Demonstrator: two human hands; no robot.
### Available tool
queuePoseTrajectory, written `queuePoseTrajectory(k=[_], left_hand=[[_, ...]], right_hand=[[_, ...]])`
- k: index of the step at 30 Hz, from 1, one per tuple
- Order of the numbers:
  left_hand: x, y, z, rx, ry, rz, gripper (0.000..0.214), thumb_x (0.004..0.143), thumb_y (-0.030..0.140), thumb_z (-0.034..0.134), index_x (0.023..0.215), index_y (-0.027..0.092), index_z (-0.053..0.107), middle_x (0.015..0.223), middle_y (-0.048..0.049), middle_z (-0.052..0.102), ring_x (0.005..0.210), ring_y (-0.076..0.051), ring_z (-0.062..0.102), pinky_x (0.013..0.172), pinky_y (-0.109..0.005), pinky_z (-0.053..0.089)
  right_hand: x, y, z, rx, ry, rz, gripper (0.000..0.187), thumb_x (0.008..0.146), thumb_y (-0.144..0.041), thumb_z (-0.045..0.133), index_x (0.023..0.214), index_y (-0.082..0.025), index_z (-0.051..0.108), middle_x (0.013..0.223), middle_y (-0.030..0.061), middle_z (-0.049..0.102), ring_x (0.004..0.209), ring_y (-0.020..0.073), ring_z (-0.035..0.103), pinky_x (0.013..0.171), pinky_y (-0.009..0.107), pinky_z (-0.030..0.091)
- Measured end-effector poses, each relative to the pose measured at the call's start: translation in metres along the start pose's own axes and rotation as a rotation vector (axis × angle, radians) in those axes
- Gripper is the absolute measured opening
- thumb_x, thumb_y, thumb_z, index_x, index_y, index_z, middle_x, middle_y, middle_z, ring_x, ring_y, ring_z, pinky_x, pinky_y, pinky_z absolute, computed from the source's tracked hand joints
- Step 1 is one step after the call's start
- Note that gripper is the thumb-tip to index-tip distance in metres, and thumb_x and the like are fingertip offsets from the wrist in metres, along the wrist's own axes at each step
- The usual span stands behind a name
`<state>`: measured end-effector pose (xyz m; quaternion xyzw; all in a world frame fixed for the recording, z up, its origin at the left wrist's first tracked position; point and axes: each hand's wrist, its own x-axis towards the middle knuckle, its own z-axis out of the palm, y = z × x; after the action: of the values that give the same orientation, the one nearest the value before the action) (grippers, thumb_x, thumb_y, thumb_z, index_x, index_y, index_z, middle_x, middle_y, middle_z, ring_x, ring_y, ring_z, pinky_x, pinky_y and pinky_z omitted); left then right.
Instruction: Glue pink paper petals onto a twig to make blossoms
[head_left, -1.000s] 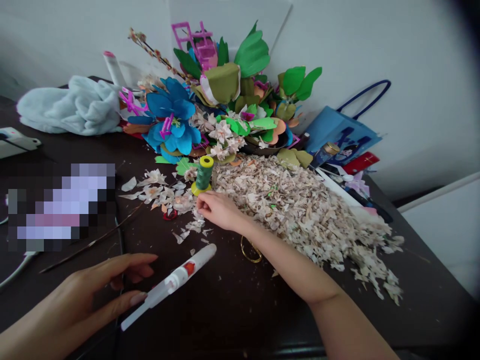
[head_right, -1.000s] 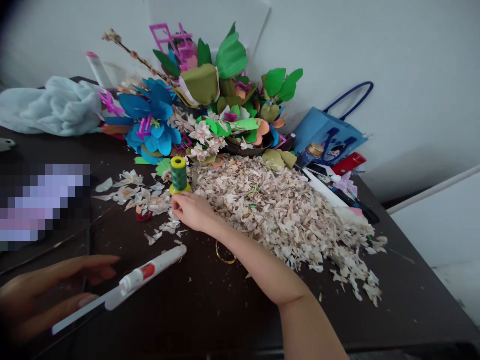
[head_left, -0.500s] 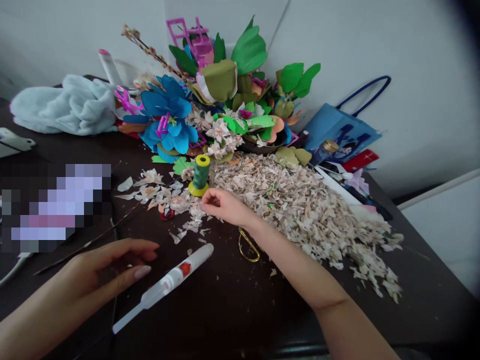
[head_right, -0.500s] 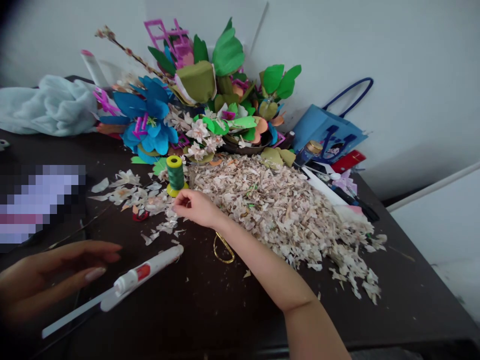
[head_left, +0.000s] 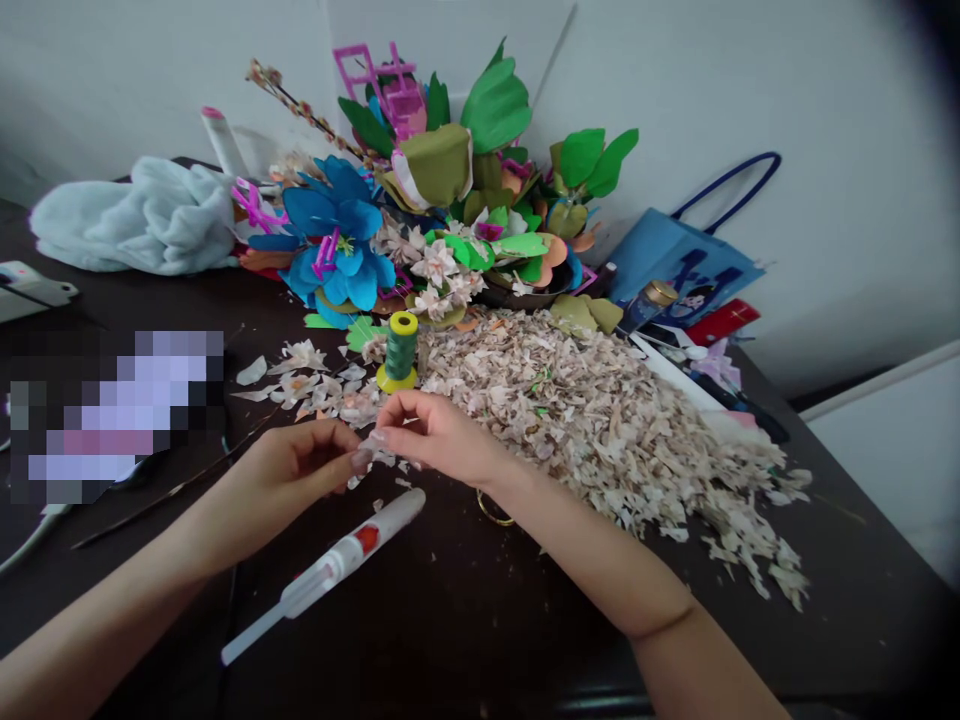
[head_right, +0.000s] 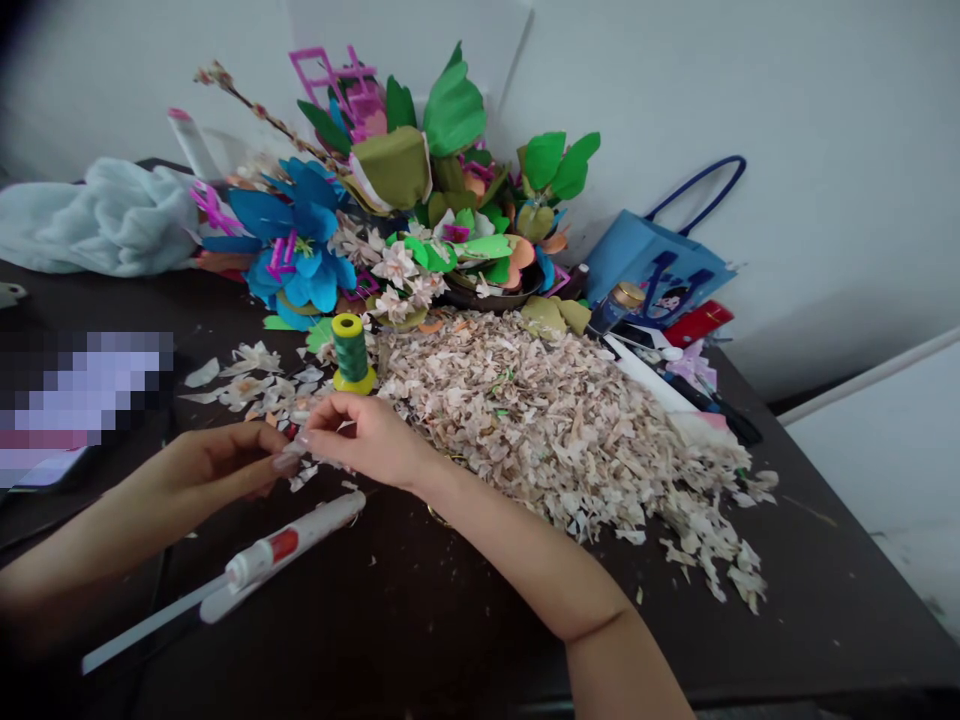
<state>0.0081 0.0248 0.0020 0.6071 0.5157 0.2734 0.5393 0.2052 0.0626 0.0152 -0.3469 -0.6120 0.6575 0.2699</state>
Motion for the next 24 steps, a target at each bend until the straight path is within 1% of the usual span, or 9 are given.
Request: queuePoseTrajectory(k=[4, 6, 8, 12, 15, 17, 20, 22, 24], left_hand=[[-0.003, 0.005, -0.001, -0.031, -0.027, -0.046, 0.022, 0.081, 0.039, 0.061, 0.079, 0.017, 0.061, 0.065, 0.0052, 0.056, 0.059, -0.008, 0.05, 0.056, -0.018, 0.041], [-0.003, 0.007, -0.002, -0.034, -0.027, -0.054, 0.024, 0.08, 0.04, 0.062, 0.078, 0.017, 0.061, 0.066, 0.0042, 0.057, 0.059, -0.009, 0.05, 0.055, -0.019, 0.041], [-0.002, 0.007, -0.002, -0.031, -0.029, -0.061, 0.025, 0.08, 0.041, 0.062, 0.079, 0.017, 0.061, 0.067, 0.0035, 0.058, 0.059, -0.009, 0.05, 0.055, -0.02, 0.042], [-0.001, 0.009, -0.001, -0.024, -0.053, -0.064, 0.024, 0.08, 0.041, 0.062, 0.079, 0.017, 0.061, 0.067, 0.0044, 0.057, 0.059, -0.008, 0.05, 0.055, -0.018, 0.042], [-0.001, 0.012, 0.0, -0.018, -0.081, -0.056, 0.026, 0.08, 0.042, 0.061, 0.078, 0.017, 0.062, 0.067, 0.0046, 0.056, 0.059, -0.008, 0.05, 0.054, -0.017, 0.042], [-0.002, 0.012, -0.001, 0.005, -0.086, -0.056, 0.027, 0.08, 0.044, 0.06, 0.082, 0.017, 0.063, 0.069, 0.0035, 0.059, 0.06, -0.009, 0.052, 0.056, -0.018, 0.045], [-0.006, 0.005, -0.008, 0.042, -0.035, -0.03, 0.033, 0.08, 0.047, 0.059, 0.098, 0.019, 0.063, 0.082, -0.0001, 0.067, 0.072, -0.012, 0.06, 0.064, -0.022, 0.051], [-0.014, -0.006, -0.017, 0.079, 0.026, -0.022, 0.039, 0.079, 0.05, 0.058, 0.106, 0.021, 0.061, 0.093, -0.0032, 0.071, 0.084, -0.017, 0.065, 0.073, -0.028, 0.054], [-0.026, -0.02, -0.026, 0.134, 0.053, -0.032, 0.042, 0.081, 0.052, 0.055, 0.11, 0.023, 0.06, 0.099, -0.005, 0.072, 0.091, -0.022, 0.067, 0.079, -0.036, 0.056]], right_hand=[[-0.002, 0.007, -0.007, 0.106, 0.024, 0.076, 0.024, 0.091, -0.043, 0.05, 0.088, -0.019, 0.054, 0.076, -0.0018, 0.051, 0.047, 0.0042, 0.041, 0.04, 0.021, 0.029], [-0.004, 0.007, -0.009, 0.077, 0.025, 0.061, 0.03, 0.092, -0.047, 0.047, 0.09, -0.018, 0.056, 0.078, -0.0007, 0.051, 0.048, 0.0043, 0.043, 0.041, 0.021, 0.03], [-0.005, 0.004, -0.009, 0.004, 0.015, 0.041, 0.031, 0.089, -0.048, 0.051, 0.089, -0.018, 0.057, 0.078, -0.0007, 0.052, 0.049, 0.0045, 0.043, 0.043, 0.021, 0.032], [-0.005, -0.003, -0.006, -0.15, -0.008, -0.036, 0.02, 0.082, -0.036, 0.063, 0.085, -0.017, 0.058, 0.075, -0.0015, 0.054, 0.058, 0.0071, 0.047, 0.052, 0.021, 0.038], [-0.002, -0.003, -0.005, -0.2, -0.039, -0.098, 0.01, 0.083, -0.026, 0.06, 0.08, -0.016, 0.058, 0.072, -0.0018, 0.055, 0.063, 0.0084, 0.048, 0.059, 0.023, 0.039], [-0.001, -0.001, -0.006, -0.209, -0.038, -0.111, 0.009, 0.083, -0.023, 0.058, 0.077, -0.016, 0.058, 0.07, -0.0025, 0.053, 0.062, 0.0082, 0.046, 0.06, 0.023, 0.038], [-0.003, 0.002, -0.008, -0.201, 0.009, -0.085, 0.011, 0.082, -0.025, 0.059, 0.076, -0.016, 0.057, 0.069, -0.0029, 0.051, 0.06, 0.0083, 0.044, 0.058, 0.024, 0.037], [-0.007, 0.004, -0.011, -0.183, 0.044, -0.06, 0.012, 0.081, -0.027, 0.059, 0.076, -0.016, 0.057, 0.068, -0.0029, 0.05, 0.059, 0.0083, 0.043, 0.057, 0.024, 0.036], [-0.012, 0.006, -0.015, -0.17, 0.08, -0.044, 0.012, 0.08, -0.028, 0.061, 0.076, -0.017, 0.057, 0.068, -0.0032, 0.049, 0.058, 0.0083, 0.042, 0.055, 0.024, 0.035]])
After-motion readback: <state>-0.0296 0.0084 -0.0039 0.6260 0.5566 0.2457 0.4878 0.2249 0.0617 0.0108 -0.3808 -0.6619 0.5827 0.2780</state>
